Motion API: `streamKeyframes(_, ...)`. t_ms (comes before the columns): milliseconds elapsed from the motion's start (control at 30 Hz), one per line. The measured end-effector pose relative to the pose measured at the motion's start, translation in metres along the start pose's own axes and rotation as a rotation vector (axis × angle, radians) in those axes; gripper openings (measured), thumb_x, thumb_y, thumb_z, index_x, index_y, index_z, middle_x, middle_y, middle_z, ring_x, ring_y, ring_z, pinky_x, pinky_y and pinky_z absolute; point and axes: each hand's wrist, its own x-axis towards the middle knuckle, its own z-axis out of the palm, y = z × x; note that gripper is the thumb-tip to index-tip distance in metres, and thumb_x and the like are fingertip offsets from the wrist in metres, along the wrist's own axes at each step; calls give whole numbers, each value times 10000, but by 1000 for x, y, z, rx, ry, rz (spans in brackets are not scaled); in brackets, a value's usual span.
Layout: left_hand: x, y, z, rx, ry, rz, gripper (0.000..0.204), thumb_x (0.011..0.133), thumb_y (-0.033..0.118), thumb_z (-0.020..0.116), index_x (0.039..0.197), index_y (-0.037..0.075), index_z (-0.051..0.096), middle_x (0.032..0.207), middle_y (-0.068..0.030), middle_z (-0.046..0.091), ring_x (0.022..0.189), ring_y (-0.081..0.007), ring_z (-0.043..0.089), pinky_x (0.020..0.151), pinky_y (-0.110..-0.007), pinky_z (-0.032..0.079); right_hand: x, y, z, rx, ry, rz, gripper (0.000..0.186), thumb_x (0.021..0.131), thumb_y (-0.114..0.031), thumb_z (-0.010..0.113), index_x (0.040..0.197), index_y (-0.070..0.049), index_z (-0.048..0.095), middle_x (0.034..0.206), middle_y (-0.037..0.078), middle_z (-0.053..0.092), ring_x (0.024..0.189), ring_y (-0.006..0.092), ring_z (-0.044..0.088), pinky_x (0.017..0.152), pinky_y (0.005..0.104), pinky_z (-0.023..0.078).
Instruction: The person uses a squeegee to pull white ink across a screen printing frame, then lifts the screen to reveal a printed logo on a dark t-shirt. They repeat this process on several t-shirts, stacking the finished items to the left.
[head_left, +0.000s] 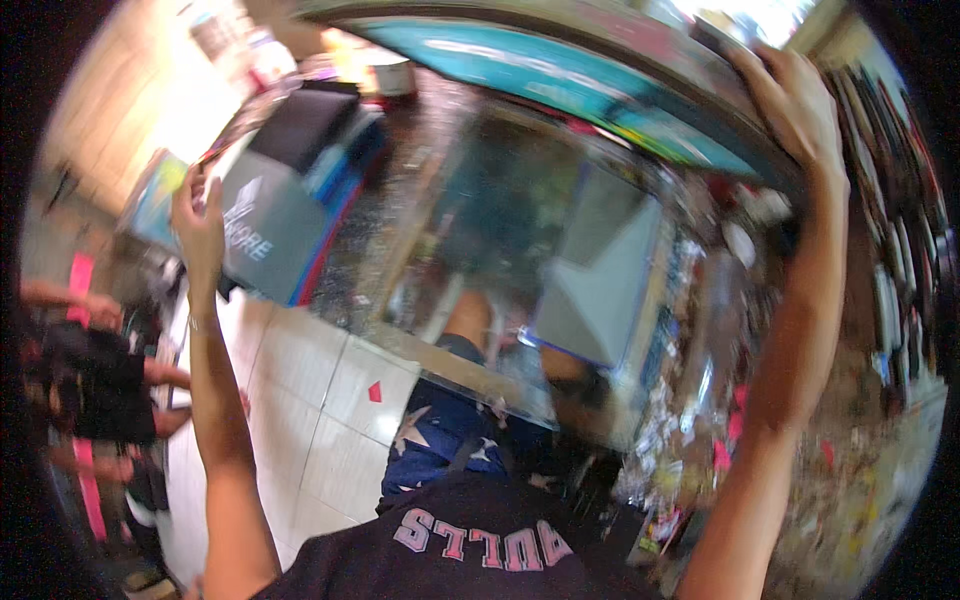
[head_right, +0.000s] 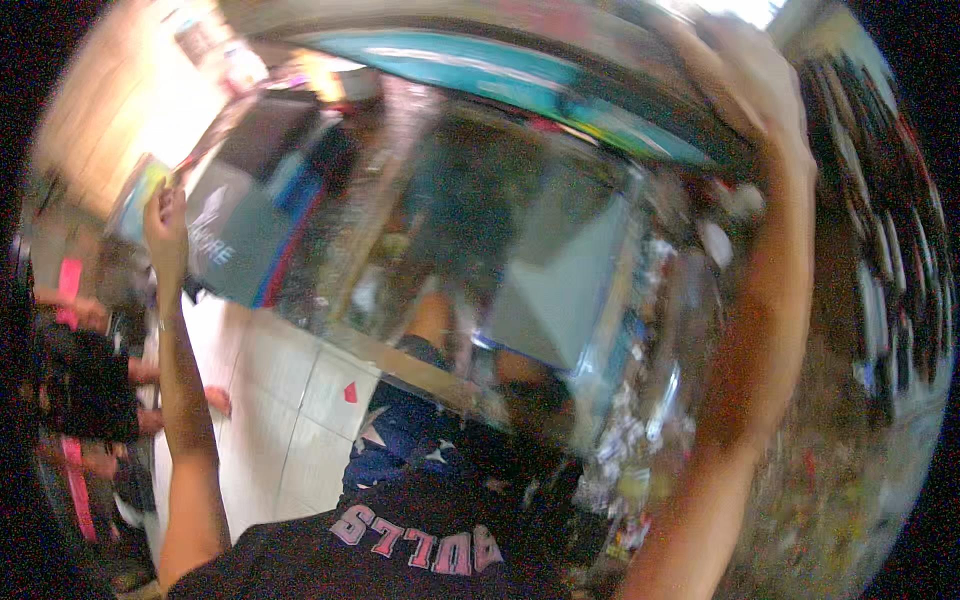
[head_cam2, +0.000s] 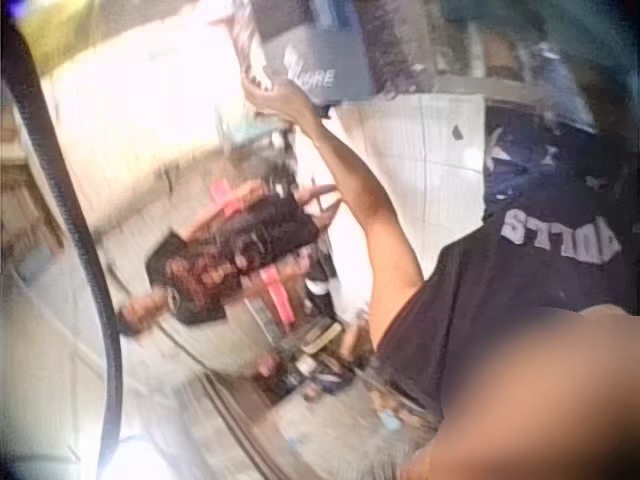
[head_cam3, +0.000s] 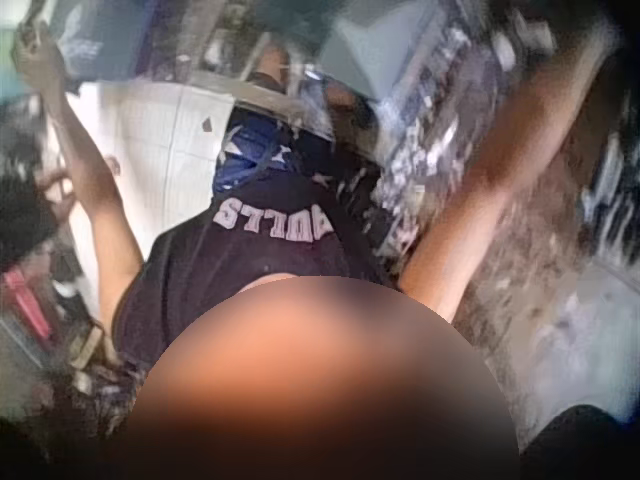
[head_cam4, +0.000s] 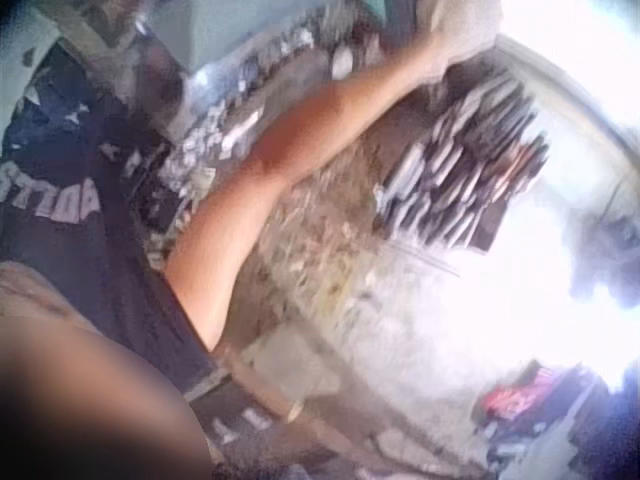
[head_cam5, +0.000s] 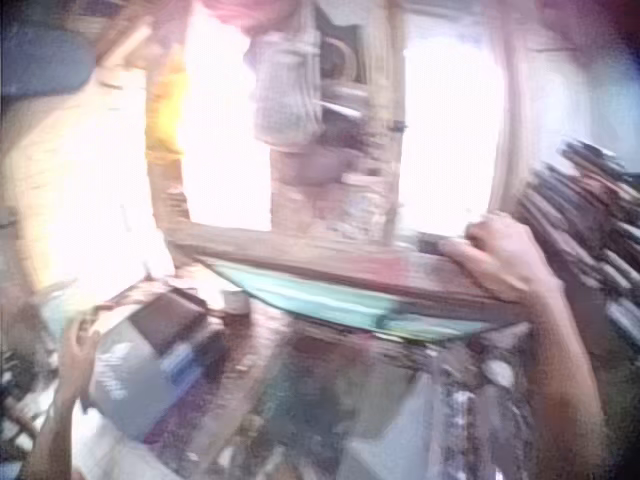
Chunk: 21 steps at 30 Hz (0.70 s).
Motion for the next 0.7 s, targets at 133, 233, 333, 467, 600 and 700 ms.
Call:
streamKeyframes(133, -125, 137, 100, -294, -657, 436, 619, 876, 222, 771, 1414, 2, 560, 1418, -207, 590, 1358, -356, 529, 1137, -426, 407, -28, -13, -3, 210, 66, 117, 520, 855, -461, 614, 756, 45, 688, 691, 236, 669, 678, 399, 671, 687, 471, 540)
streamKeyframes(233, -189, 198, 170, -429, -1061, 670, 914, 858, 468, 757, 1561, 35, 365, 1634, -169, 339, 1523, -330, 297, 1252, -462, 221, -33, -26, -13, 249, 44, 79, 561, 845, -473, 580, 711, 63, 676, 661, 271, 645, 629, 401, 658, 659, 487, 537)
streamKeyframes(333, -216, 221, 208, -382, -1134, 821, 1032, 815, 616, 724, 1592, 72, 316, 1668, -115, 284, 1545, -327, 240, 1263, -507, 169, -26, -30, -21, 235, -27, 132, 605, 843, -491, 561, 705, 88, 671, 655, 293, 640, 623, 412, 658, 663, 493, 542)
streamKeyframes(467, -227, 229, 225, -290, -1149, 857, 1099, 763, 681, 722, 1597, 93, 314, 1670, -70, 293, 1547, -307, 240, 1261, -550, 146, -15, -27, -25, 240, -55, 235, 631, 847, -496, 553, 712, 108, 676, 702, 323, 657, 667, 441, 677, 715, 499, 562)
streamKeyframes(600, -236, 232, 228, -247, -1144, 856, 1137, 706, 611, 800, 1602, 114, 307, 1665, -81, 306, 1542, -323, 255, 1267, -548, 114, -17, -13, -22, 352, 24, 72, 652, 876, -509, 564, 865, 125, 718, 918, 371, 687, 883, 470, 707, 856, 497, 564)
streamKeyframes(700, -237, 232, 226, -255, -1137, 837, 1134, 691, 618, 804, 1592, 117, 332, 1651, -79, 339, 1537, -319, 271, 1270, -542, 108, -16, -12, -12, 357, 129, 88, 706, 907, -542, 572, 1001, 143, 714, 1076, 381, 675, 1024, 459, 695, 941, 485, 543)
